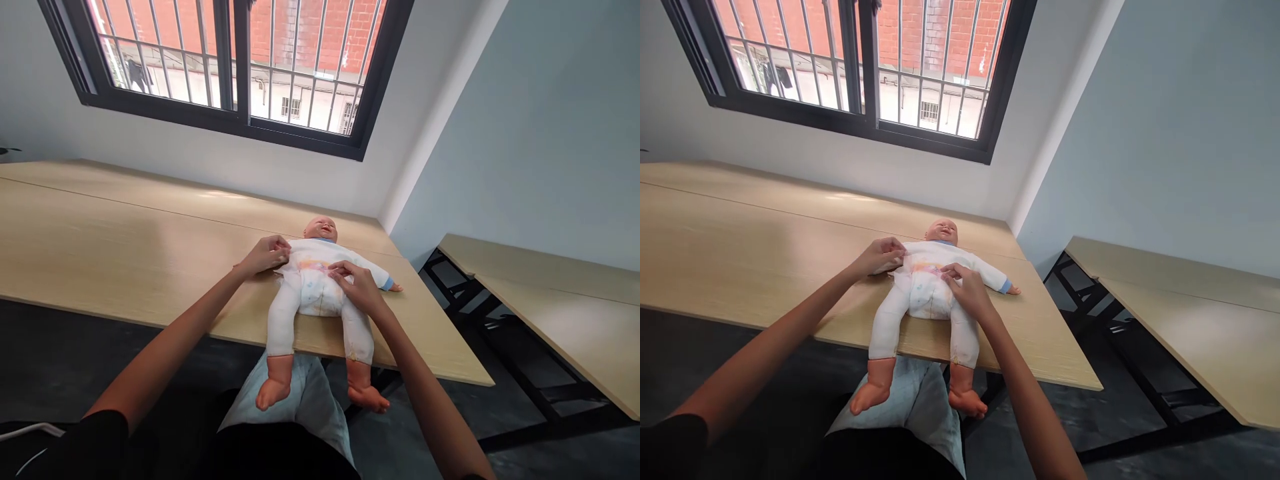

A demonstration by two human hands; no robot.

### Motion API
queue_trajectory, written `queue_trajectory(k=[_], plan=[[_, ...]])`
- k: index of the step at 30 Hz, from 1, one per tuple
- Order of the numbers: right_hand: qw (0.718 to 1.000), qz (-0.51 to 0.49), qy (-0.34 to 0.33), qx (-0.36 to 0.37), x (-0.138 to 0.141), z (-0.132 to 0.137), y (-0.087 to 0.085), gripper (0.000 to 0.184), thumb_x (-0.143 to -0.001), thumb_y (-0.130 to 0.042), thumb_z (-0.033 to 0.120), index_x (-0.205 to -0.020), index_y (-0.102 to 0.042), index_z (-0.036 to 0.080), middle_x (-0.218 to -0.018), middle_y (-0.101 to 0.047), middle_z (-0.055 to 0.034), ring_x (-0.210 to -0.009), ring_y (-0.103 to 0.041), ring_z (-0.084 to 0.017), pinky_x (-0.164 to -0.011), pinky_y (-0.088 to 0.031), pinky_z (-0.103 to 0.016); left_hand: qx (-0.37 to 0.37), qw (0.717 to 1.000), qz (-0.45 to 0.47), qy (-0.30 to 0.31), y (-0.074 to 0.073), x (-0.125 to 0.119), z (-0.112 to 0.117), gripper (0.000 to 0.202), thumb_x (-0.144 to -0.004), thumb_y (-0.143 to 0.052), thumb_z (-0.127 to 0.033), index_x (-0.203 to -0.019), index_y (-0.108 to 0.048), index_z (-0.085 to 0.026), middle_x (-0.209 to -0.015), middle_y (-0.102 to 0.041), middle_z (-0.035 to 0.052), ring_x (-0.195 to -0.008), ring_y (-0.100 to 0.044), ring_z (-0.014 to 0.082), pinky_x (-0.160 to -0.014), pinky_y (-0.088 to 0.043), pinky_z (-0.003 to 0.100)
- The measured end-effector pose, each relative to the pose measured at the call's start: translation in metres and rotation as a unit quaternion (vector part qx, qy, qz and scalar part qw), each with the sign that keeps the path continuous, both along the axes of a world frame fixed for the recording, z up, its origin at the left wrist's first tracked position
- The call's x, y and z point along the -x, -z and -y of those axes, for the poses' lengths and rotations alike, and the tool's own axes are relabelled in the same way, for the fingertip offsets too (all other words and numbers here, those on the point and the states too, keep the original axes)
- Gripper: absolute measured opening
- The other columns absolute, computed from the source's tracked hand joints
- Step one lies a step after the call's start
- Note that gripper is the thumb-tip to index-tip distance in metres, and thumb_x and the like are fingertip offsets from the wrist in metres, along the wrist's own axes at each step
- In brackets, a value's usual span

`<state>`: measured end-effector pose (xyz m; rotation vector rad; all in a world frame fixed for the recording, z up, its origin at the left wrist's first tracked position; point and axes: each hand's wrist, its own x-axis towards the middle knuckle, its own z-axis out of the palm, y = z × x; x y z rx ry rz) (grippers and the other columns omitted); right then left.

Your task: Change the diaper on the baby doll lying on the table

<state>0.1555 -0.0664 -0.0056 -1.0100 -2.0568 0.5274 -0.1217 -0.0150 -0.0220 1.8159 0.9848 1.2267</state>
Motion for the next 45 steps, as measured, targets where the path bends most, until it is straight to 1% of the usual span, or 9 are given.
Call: queue_trajectory(k=[4, 7, 10, 13, 17, 23, 31, 39, 45], plan=[[0.995, 0.090, -0.013, -0.041, 0.008, 0.021, 0.005, 0.034, -0.101, -0.042, 0.034, -0.119, -0.065, 0.016, -0.122, -0.068, -0.0087, -0.116, -0.064, -0.024, -0.101, -0.049, -0.041, 0.040, 0.992, -0.091, 0.076, 0.003, 0.022, 0.011, 0.031, -0.073, -0.071, -0.041, -0.088, -0.067, -0.015, -0.090, -0.071, 0.0081, -0.080, -0.066, 0.0176, -0.072, -0.052, 0.029], [0.992, 0.119, 0.007, -0.042, 0.005, 0.031, 0.009, 0.039, -0.102, -0.041, 0.038, -0.128, -0.061, 0.016, -0.128, -0.065, -0.0090, -0.122, -0.060, -0.027, -0.106, -0.047, -0.045, 0.044, 0.982, -0.151, 0.109, 0.007, 0.021, 0.018, 0.051, -0.061, -0.080, -0.037, -0.107, -0.067, -0.017, -0.109, -0.071, 0.0099, -0.098, -0.067, 0.0226, -0.084, -0.053, 0.031], [0.993, 0.109, 0.022, -0.028, -0.003, 0.035, 0.012, 0.040, -0.100, -0.049, 0.043, -0.128, -0.060, 0.018, -0.128, -0.066, -0.0069, -0.120, -0.061, -0.026, -0.107, -0.047, -0.044, 0.022, 0.977, -0.191, 0.092, 0.017, 0.013, 0.021, 0.060, -0.058, -0.080, -0.031, -0.113, -0.063, -0.017, -0.116, -0.068, 0.0100, -0.108, -0.064, 0.0267, -0.091, -0.051, 0.033], [0.994, 0.101, 0.032, -0.029, -0.008, 0.036, 0.015, 0.041, -0.098, -0.052, 0.046, -0.126, -0.061, 0.018, -0.128, -0.065, -0.0069, -0.120, -0.061, -0.027, -0.107, -0.047, -0.045, -0.010, 0.978, -0.203, 0.049, 0.027, 0.005, 0.019, 0.038, -0.070, -0.067, -0.031, -0.105, -0.061, -0.017, -0.113, -0.067, 0.0103, -0.106, -0.062, 0.0271, -0.093, -0.048, 0.035], [0.995, 0.086, 0.027, -0.041, -0.007, 0.036, 0.019, 0.040, -0.097, -0.052, 0.046, -0.122, -0.063, 0.017, -0.125, -0.067, -0.0078, -0.119, -0.061, -0.026, -0.108, -0.046, -0.045, -0.032, 0.980, -0.195, 0.017, 0.032, 0.003, 0.017, 0.022, -0.077, -0.058, -0.033, -0.094, -0.056, -0.018, -0.098, -0.066, 0.0071, -0.088, -0.061, 0.0218, -0.079, -0.048, 0.032], [0.997, 0.061, 0.026, -0.047, -0.006, 0.037, 0.023, 0.037, -0.098, -0.052, 0.045, -0.120, -0.062, 0.018, -0.123, -0.067, -0.0082, -0.117, -0.062, -0.025, -0.105, -0.047, -0.043, -0.048, 0.984, -0.172, -0.012, 0.029, 0.006, 0.025, 0.031, -0.071, -0.070, -0.035, -0.076, -0.043, -0.021, -0.070, -0.050, -0.0013, -0.064, -0.044, 0.0141, -0.060, -0.036, 0.027], [0.997, 0.055, 0.035, -0.045, -0.003, 0.040, 0.022, 0.034, -0.097, -0.053, 0.044, -0.118, -0.063, 0.018, -0.122, -0.068, -0.0092, -0.116, -0.062, -0.026, -0.106, -0.046, -0.045, -0.092, 0.983, -0.155, 0.019, 0.023, -0.001, 0.035, 0.023, -0.075, -0.071, -0.039, -0.068, -0.060, -0.019, -0.080, -0.058, 0.0033, -0.084, -0.053, 0.0200, -0.079, -0.042, 0.031], [0.997, 0.054, 0.031, -0.047, -0.004, 0.040, 0.021, 0.032, -0.098, -0.053, 0.042, -0.118, -0.064, 0.018, -0.120, -0.068, -0.0088, -0.115, -0.062, -0.025, -0.104, -0.047, -0.042, -0.024, 0.997, -0.057, -0.046, 0.017, 0.016, 0.028, 0.039, -0.078, -0.068, -0.052, -0.067, -0.052, -0.018, -0.065, -0.052, -0.0018, -0.061, -0.047, 0.0119, -0.058, -0.036, 0.023], [0.973, 0.199, 0.028, -0.115, 0.025, 0.027, -0.005, 0.045, -0.097, -0.054, 0.044, -0.136, -0.058, 0.022, -0.134, -0.060, -0.0101, -0.124, -0.055, -0.030, -0.110, -0.039, -0.053, 0.025, 0.993, -0.014, -0.118, 0.018, 0.017, 0.025, 0.033, -0.077, -0.066, -0.046, -0.071, -0.046, -0.021, -0.058, -0.051, -0.0045, -0.055, -0.049, 0.0114, -0.053, -0.037, 0.022]])
